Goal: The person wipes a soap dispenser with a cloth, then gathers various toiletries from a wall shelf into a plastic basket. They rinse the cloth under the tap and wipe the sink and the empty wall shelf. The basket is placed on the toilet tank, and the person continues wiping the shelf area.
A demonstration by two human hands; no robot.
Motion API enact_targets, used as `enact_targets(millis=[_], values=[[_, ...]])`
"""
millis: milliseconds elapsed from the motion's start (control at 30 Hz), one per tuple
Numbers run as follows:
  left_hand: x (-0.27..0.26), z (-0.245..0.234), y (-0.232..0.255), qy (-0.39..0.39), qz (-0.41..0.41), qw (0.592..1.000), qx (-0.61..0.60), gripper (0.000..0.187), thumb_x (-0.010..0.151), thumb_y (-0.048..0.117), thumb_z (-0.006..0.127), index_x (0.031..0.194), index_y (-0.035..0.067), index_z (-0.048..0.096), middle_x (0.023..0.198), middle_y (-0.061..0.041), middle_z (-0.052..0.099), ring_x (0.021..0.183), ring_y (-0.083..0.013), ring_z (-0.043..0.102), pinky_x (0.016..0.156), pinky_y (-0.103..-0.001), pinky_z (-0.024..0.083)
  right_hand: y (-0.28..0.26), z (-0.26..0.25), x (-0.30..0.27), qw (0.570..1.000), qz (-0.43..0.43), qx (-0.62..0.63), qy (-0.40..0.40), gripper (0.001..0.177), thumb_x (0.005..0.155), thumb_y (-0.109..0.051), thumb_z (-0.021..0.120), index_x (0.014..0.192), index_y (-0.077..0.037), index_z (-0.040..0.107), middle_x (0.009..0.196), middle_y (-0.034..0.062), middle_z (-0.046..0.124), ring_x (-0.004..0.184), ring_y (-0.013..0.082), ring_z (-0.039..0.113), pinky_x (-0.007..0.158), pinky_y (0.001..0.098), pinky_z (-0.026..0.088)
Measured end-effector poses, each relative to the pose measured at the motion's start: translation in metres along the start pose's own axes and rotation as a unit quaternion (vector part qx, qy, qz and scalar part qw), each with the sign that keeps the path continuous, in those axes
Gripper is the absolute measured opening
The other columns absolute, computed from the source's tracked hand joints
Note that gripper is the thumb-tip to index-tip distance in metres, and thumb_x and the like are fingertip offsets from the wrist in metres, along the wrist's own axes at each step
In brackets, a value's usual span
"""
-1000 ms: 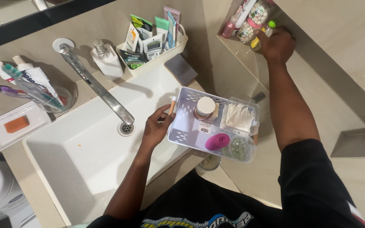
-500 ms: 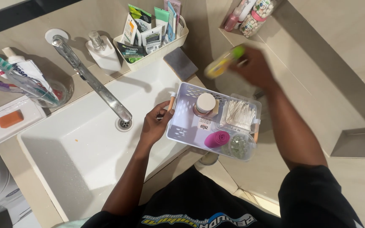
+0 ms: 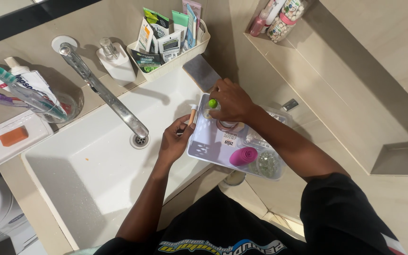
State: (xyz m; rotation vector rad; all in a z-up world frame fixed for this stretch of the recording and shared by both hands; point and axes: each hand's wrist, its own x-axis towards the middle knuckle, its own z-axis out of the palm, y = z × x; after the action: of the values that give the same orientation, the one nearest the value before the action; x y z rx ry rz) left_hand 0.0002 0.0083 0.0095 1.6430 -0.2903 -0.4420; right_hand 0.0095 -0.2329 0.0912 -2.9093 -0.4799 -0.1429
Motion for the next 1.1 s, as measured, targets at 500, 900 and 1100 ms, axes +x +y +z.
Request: enact_targets(millis=[500,900,1100], values=[[0.001,0.003,-0.001,0.008,-0.012,1.000,0.003,0.048,0.096,0.028,0.067,0.137,0.006,0.064,0.080,-0.003,0.072,0.079,-0.0118,0.069,0.080,-0.029,0.055,0.139,-0.027,0.002,0.937,0.165,0.109,0.288,0.034,0.095,-0.029,0.085,0.109,-0.006,0.063,0.116,0.0113,0.071,0.108,0.0287,0.071,0.095,0.0390,0.056],[0.000,0.002,0.010,0.010,-0.021,1.000,0.006,0.047,0.095,0.029,0.068,0.137,0.007,0.066,0.076,-0.002,0.069,0.076,-0.0106,0.067,0.076,-0.028,0.053,0.254,-0.046,0.035,0.812,0.186,0.147,0.532,0.043,0.085,-0.016,0.094,0.117,0.000,0.070,0.118,0.0125,0.074,0.108,0.0255,0.073,0.098,0.0378,0.055],[0.001,0.002,0.007,0.013,-0.024,1.000,0.006,0.047,0.095,0.029,0.068,0.137,0.008,0.066,0.077,-0.001,0.069,0.074,-0.0106,0.066,0.073,-0.028,0.053,0.251,-0.050,0.049,0.769,0.197,0.188,0.578,0.050,0.073,-0.009,0.095,0.114,0.003,0.068,0.114,0.0152,0.071,0.104,0.0269,0.072,0.093,0.0368,0.058]])
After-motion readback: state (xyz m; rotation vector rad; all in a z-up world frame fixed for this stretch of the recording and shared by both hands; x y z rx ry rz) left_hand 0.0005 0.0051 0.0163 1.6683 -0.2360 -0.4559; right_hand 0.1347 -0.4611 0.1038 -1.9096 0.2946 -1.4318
